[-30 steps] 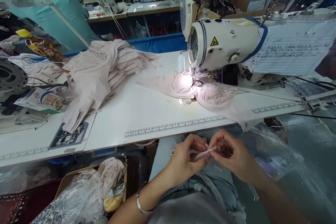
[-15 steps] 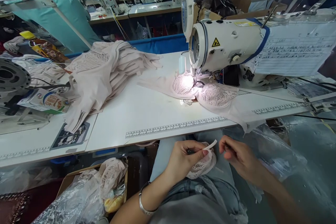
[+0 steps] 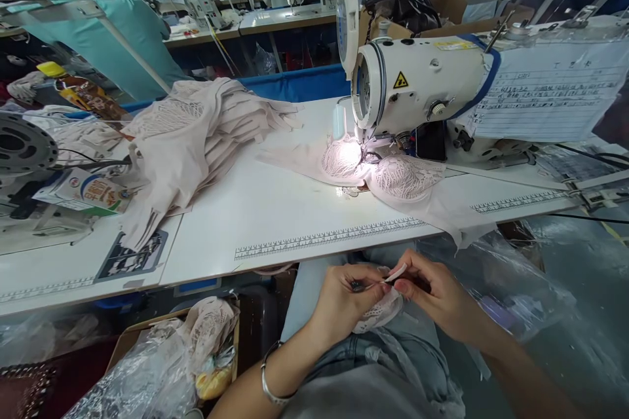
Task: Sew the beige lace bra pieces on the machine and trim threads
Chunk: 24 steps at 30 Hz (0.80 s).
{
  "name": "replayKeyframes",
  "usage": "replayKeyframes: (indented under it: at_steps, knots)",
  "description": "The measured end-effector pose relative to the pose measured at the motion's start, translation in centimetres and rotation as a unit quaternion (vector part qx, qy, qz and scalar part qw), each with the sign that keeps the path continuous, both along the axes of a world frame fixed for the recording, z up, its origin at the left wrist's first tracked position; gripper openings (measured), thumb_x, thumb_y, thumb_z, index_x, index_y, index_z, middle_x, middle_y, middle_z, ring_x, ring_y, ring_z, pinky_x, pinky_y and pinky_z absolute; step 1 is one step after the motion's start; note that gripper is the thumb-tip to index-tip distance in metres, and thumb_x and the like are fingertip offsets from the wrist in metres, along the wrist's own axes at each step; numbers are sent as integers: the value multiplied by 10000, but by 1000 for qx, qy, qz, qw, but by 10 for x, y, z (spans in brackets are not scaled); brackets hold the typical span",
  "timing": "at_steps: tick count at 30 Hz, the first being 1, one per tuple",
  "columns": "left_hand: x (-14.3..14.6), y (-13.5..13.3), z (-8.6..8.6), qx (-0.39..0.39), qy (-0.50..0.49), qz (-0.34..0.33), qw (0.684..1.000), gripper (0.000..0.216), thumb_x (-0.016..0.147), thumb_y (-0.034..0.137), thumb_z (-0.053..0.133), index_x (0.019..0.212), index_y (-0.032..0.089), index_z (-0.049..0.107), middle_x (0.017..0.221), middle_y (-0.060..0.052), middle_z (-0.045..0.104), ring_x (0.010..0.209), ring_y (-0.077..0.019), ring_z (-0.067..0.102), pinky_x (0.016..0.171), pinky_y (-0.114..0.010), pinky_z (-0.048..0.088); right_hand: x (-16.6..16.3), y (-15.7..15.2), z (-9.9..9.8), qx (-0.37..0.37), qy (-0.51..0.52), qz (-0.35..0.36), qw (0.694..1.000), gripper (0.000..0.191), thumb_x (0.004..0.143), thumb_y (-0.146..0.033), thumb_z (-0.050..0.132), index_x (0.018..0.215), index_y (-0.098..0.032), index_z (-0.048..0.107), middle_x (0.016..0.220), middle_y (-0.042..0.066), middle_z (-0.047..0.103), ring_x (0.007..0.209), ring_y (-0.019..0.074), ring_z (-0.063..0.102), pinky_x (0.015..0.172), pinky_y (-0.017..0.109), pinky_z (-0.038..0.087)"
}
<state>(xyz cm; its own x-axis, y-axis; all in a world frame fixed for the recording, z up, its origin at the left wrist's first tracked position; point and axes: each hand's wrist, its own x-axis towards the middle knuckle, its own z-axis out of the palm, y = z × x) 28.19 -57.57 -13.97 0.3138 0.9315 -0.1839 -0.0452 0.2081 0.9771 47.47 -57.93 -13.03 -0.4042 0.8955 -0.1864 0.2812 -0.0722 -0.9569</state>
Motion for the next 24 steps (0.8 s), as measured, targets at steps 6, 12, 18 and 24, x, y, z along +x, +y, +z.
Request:
replayKeyframes:
  at_steps: [6, 12, 18, 24]
  knots:
    - [0, -1, -1, -9, -3, 0, 1000, 254, 763, 351, 759, 709, 105, 783, 641, -60, 666, 582, -105, 484, 540, -221, 371, -5, -5, -7, 5, 6, -50, 999, 390, 935, -594, 567, 824, -221, 540, 622, -54, 454, 550, 106, 387, 516, 250, 280]
    - [1, 0, 1, -16, -11, -3, 1000, 234, 752, 336, 760, 693, 111, 785, 659, -64, 693, 595, -109, 514, 565, -218, 395, -5, -4, -8, 4, 35, -51, 998, 366, 942, -579, 569, 854, -225, 542, 634, -57, 455, 564, 105, 417, 524, 238, 325]
    - [1, -2, -2, -16, -3, 0, 1000, 238, 764, 345, 762, 701, 117, 789, 646, -59, 687, 559, -98, 485, 516, -215, 361, -4, -5, -6, 9, 26, -36, 999, 365, 940, -577, 574, 858, -222, 557, 622, -60, 444, 539, 96, 383, 507, 232, 303]
    - [0, 0, 1, -35, -32, 23, 999, 283, 733, 414, 819, 713, 132, 801, 687, -73, 735, 609, -118, 575, 583, -214, 445, 6, -5, -18, 53, 46, -119, 990, 455, 921, -683, 527, 913, -232, 589, 606, -63, 413, 510, 98, 362, 487, 241, 285]
